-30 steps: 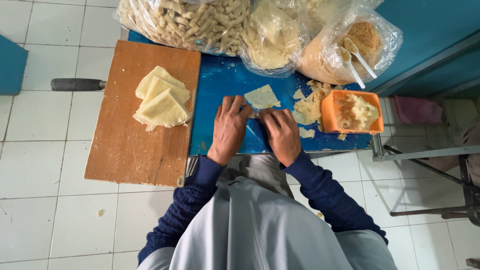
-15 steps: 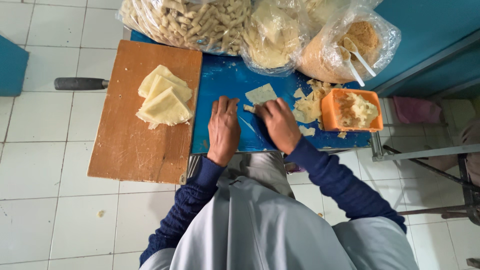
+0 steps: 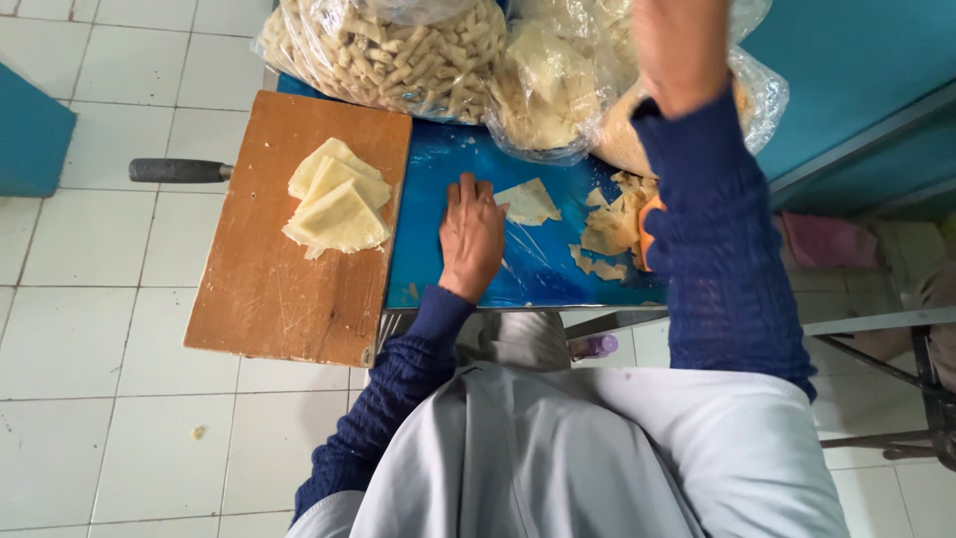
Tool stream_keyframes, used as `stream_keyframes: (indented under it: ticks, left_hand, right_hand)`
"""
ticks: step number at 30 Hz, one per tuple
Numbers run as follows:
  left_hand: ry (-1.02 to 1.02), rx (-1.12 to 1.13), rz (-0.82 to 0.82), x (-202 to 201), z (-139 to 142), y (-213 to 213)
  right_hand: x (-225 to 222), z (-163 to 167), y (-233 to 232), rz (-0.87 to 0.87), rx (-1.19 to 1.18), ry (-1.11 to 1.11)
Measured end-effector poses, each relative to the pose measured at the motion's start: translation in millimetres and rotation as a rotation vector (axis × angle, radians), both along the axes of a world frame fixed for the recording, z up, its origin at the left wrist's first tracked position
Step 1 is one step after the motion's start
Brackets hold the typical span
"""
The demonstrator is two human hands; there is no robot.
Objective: The person sits at a table and assembles filled pastry snacks. They take flat dough sheets, spoon a light paste from an orange container onto a sheet, fold the sheet over the filling, and place the folded piece on a wooden board with a growing stack of finished pieces.
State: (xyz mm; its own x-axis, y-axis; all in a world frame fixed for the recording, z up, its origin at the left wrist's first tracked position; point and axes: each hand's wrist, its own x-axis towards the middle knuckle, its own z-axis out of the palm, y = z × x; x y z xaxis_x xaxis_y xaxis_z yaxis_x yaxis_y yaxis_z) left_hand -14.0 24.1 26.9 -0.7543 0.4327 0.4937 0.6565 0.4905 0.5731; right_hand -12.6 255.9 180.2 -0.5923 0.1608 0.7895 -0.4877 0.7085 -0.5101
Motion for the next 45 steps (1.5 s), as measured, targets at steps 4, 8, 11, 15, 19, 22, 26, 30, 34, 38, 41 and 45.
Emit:
stream_keyframes:
  ticks: [4, 8, 11, 15, 19, 22, 26, 30, 34, 38, 41, 45]
  left_hand:
    - [0.018, -0.103, 0.051, -5.2, 2.6, 9.5]
    - [0.059, -0.161, 0.084, -8.8, 0.4, 12.8]
    - [0.019, -0.044, 0.022, -9.7, -2.3, 12.6]
    - [-0.125, 0.207, -0.134, -10.6, -4.5, 14.8]
    - [-0.416, 0.387, -0.271, -4.9, -7.4, 15.9]
    - [-0.479, 0.422, -0.266, -0.4, -11.0, 10.4]
    - [-0.502, 0.406, -0.247, 7.4, -19.5, -9.4]
    - [-0.360, 0.317, -0.199, 12.0, -26.1, -27.9]
    - [-0.313, 0.279, -0.191, 14.3, -26.7, -41.9]
    - [-0.268, 0.255, -0.179, 19.3, -24.8, -51.0]
    - [-0.340, 0.213, -0.124, 24.1, -24.9, -53.7]
    - [-0.208, 0.232, -0.083, 29.7, -27.9, -55.4]
  right_hand:
    - [56.4, -1.9, 27.2, -0.094, 0.071, -0.077]
    - [112.2, -13.9, 42.8, -0.474, 0.339, -0.227]
    - [140.1, -37.8, 42.4, -0.563, 0.328, -0.332]
    - [146.6, -69.0, 31.7, -0.656, 0.383, -0.440]
    - [144.2, -77.8, 29.3, -0.687, 0.364, -0.408]
    - [147.7, -76.7, 34.0, -0.733, 0.481, -0.385]
    - [147.8, -79.6, 44.1, -0.597, 0.314, -0.441]
    - [150.9, -79.3, 60.1, -0.451, -0.036, -0.521]
    - [162.1, -74.9, 68.0, -0.406, -0.285, -0.505]
    - [174.1, -65.7, 61.7, -0.316, -0.404, -0.457]
    - [181.3, -64.4, 45.4, -0.197, -0.504, -0.482]
    - [180.0, -87.9, 7.3, -0.101, -0.449, -0.595]
